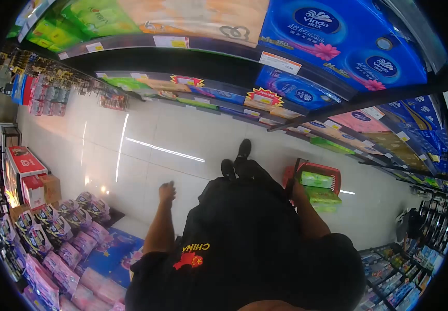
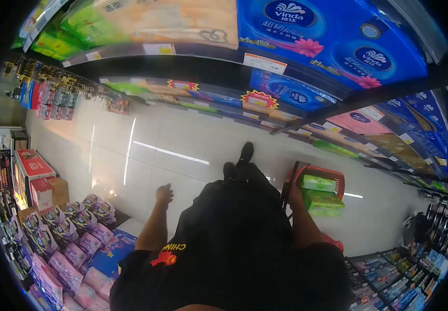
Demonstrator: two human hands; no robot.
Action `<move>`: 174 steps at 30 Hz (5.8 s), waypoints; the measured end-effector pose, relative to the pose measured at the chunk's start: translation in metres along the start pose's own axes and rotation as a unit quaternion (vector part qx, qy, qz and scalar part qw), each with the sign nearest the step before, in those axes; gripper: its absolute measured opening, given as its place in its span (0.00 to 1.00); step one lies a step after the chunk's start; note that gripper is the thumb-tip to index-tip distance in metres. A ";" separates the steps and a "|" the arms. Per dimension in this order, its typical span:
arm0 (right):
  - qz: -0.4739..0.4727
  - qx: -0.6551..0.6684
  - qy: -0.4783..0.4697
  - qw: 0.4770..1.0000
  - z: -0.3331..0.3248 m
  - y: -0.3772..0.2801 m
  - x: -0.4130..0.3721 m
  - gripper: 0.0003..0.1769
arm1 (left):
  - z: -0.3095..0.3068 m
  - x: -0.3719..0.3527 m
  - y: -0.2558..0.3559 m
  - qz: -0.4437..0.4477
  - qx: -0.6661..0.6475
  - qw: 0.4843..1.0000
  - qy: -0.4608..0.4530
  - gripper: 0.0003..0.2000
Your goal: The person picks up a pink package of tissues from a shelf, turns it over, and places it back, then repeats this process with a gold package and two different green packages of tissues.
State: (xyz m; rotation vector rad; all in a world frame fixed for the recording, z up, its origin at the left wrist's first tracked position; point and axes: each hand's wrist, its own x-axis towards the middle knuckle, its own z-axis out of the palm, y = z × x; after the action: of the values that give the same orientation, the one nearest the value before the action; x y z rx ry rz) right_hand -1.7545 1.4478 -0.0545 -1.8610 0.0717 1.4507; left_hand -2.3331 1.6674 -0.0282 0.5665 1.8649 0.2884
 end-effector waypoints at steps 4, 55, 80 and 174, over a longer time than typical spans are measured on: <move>0.002 0.049 0.047 0.998 0.050 -0.020 0.030 0.28 | 0.089 -0.031 0.093 0.111 0.059 0.988 -0.094 0.15; -0.015 0.100 0.167 0.981 0.328 -0.009 -0.098 0.29 | 0.225 0.008 0.465 0.655 0.617 0.422 -0.106 0.37; 0.125 0.149 0.442 0.875 0.140 0.113 0.009 0.28 | 0.265 -0.006 0.473 0.520 0.796 0.298 -0.084 0.43; -0.434 0.084 -0.045 0.896 0.459 -0.338 -0.169 0.08 | 0.113 0.075 0.581 0.208 -0.095 0.889 -0.397 0.24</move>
State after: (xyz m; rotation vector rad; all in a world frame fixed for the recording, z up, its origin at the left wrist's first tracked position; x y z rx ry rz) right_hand -2.0242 1.8904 0.2369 -1.3807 -0.5914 0.8515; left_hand -2.1071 2.1946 0.1358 0.7999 0.9000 0.4364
